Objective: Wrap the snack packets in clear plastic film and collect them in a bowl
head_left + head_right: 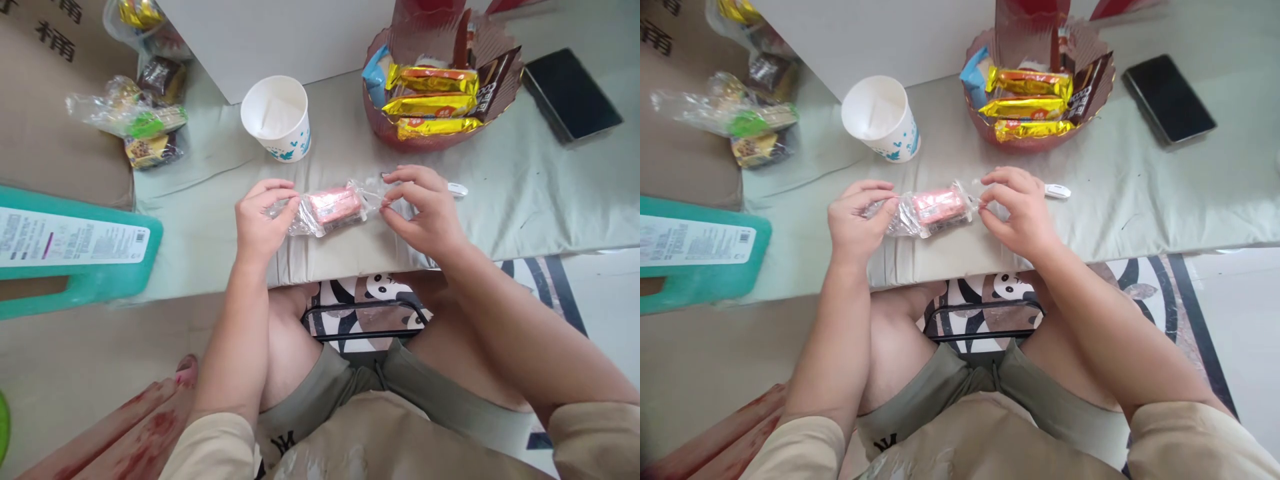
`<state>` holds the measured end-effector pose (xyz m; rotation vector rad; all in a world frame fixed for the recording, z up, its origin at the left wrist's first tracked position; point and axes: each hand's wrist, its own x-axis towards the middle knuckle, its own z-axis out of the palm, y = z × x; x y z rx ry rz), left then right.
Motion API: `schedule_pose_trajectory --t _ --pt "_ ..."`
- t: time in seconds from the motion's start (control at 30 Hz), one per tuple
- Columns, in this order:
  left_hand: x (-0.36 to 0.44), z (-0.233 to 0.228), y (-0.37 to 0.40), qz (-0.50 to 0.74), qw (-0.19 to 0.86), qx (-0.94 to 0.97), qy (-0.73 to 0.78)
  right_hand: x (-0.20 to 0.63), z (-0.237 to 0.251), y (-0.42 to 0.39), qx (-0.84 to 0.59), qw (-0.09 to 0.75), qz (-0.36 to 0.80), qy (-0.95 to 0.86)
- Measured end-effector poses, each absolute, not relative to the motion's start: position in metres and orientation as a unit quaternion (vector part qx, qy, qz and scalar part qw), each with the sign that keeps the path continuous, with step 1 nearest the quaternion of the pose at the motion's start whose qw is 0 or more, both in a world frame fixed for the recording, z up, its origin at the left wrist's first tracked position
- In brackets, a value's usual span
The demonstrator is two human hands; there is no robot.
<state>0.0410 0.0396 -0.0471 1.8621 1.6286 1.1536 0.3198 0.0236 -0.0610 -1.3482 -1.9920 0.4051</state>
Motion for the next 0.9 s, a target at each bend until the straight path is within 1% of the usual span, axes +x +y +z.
schedule_pose_trajectory --t 0.1,0.23,0.37,0.53,0.6,0.67,0.7,0.8,0.87,0.9 --pt "0.041 -0.044 0.031 0.438 0.186 0.682 0.555 0.322 -0.052 0.016 -0.515 0.357 0.133 -0.768" --pt "0.041 -0.044 0.024 0.461 0.177 0.690 0.529 0.325 -0.047 0.010 -0.512 0.324 0.114 -0.787" --pt "0.043 -0.043 0.024 0.456 0.168 0.680 0.548 0.326 -0.047 0.007 -0.520 0.291 0.120 -0.794" --pt "0.049 -0.028 0.011 0.500 0.126 0.684 0.517 0.323 -0.038 0.001 -0.534 0.305 0.108 -0.781" --pt "0.048 -0.019 -0.002 0.494 0.103 0.700 0.506 0.324 -0.034 -0.003 -0.516 0.293 0.129 -0.795" --pt "0.045 -0.012 -0.015 0.451 0.106 0.724 0.511 0.326 -0.032 -0.005 -0.477 0.251 0.170 -0.825" --pt "0.043 -0.009 -0.020 0.411 0.126 0.740 0.517 0.328 -0.032 -0.006 -0.453 0.221 0.194 -0.841" --pt "0.037 -0.004 -0.028 0.217 0.247 0.777 0.537 0.331 -0.037 -0.005 -0.411 0.128 0.244 -0.869" --pt "0.033 -0.005 -0.027 0.088 0.307 0.765 0.560 0.330 -0.043 -0.003 -0.436 0.116 0.228 -0.863" --pt "0.031 -0.006 -0.026 0.050 0.310 0.746 0.587 0.328 -0.046 -0.002 -0.463 0.128 0.207 -0.852"
